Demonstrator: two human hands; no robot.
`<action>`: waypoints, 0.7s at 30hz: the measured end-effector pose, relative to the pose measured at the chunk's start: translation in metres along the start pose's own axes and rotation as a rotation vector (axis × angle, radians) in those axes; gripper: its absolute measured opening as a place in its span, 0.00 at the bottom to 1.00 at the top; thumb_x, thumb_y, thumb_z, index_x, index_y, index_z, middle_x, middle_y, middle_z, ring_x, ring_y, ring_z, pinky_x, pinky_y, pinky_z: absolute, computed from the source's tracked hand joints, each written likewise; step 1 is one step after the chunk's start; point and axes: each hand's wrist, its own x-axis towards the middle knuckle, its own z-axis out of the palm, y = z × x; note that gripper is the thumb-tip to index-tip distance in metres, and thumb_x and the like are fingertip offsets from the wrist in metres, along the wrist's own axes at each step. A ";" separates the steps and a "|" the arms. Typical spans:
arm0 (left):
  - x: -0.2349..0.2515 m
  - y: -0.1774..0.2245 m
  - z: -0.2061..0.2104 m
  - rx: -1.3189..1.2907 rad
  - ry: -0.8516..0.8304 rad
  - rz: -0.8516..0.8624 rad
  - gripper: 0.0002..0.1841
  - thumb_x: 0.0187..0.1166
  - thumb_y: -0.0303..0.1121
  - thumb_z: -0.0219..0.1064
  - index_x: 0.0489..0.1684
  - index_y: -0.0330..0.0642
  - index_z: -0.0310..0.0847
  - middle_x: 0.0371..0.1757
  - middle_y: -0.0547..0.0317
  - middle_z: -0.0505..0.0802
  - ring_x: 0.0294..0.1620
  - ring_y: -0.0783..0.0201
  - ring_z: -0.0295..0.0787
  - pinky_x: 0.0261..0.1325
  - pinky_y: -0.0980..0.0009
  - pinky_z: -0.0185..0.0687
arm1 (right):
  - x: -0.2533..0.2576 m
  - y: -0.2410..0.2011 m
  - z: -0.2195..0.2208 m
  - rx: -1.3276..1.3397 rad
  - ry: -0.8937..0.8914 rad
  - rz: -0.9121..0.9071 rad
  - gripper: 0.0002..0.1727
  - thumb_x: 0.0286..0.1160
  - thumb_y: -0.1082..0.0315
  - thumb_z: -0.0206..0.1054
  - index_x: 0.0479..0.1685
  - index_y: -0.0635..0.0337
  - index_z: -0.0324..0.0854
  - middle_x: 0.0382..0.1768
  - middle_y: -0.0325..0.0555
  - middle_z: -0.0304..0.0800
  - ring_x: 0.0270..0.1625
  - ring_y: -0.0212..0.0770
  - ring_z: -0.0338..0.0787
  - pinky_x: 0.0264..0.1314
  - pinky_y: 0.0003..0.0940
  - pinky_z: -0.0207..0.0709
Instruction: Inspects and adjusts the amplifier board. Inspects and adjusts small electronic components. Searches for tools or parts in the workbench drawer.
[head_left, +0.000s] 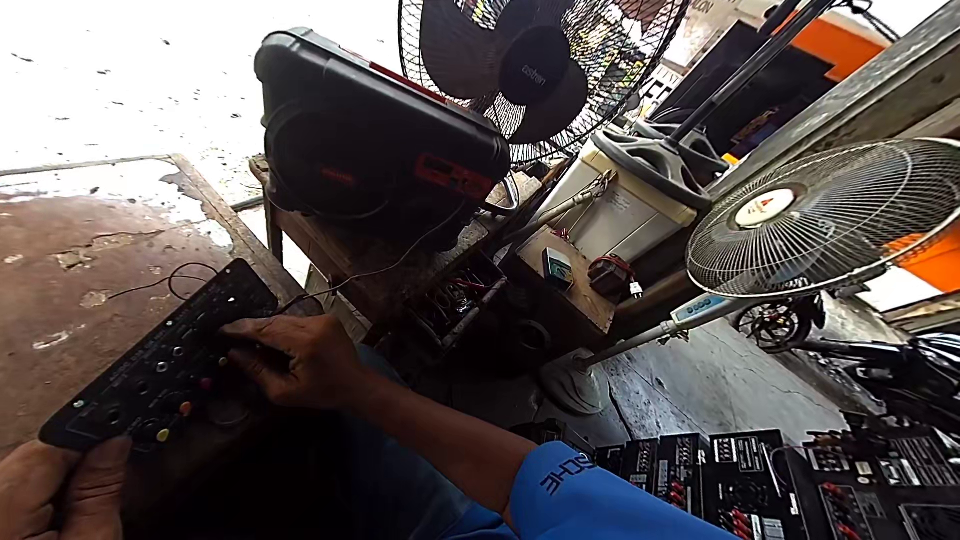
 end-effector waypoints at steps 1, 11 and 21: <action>0.000 0.000 0.000 -0.004 0.000 -0.002 0.19 0.91 0.34 0.55 0.46 0.22 0.82 0.43 0.33 0.90 0.49 0.53 0.88 0.55 0.63 0.79 | 0.000 0.001 0.000 0.012 -0.006 -0.020 0.13 0.72 0.73 0.72 0.54 0.62 0.94 0.39 0.45 0.97 0.38 0.36 0.94 0.39 0.38 0.89; 0.000 -0.001 0.000 -0.009 -0.012 0.003 0.19 0.92 0.34 0.54 0.50 0.22 0.83 0.46 0.32 0.91 0.53 0.54 0.89 0.59 0.64 0.80 | -0.001 0.003 0.000 0.016 -0.022 -0.083 0.13 0.72 0.75 0.71 0.51 0.57 0.97 0.26 0.43 0.89 0.26 0.36 0.86 0.27 0.36 0.79; 0.001 0.000 -0.001 0.002 -0.016 0.000 0.17 0.91 0.33 0.55 0.51 0.22 0.83 0.47 0.33 0.91 0.54 0.55 0.89 0.60 0.65 0.80 | 0.000 0.001 0.000 0.015 -0.033 -0.067 0.12 0.72 0.69 0.74 0.51 0.59 0.95 0.26 0.43 0.90 0.27 0.35 0.87 0.28 0.36 0.80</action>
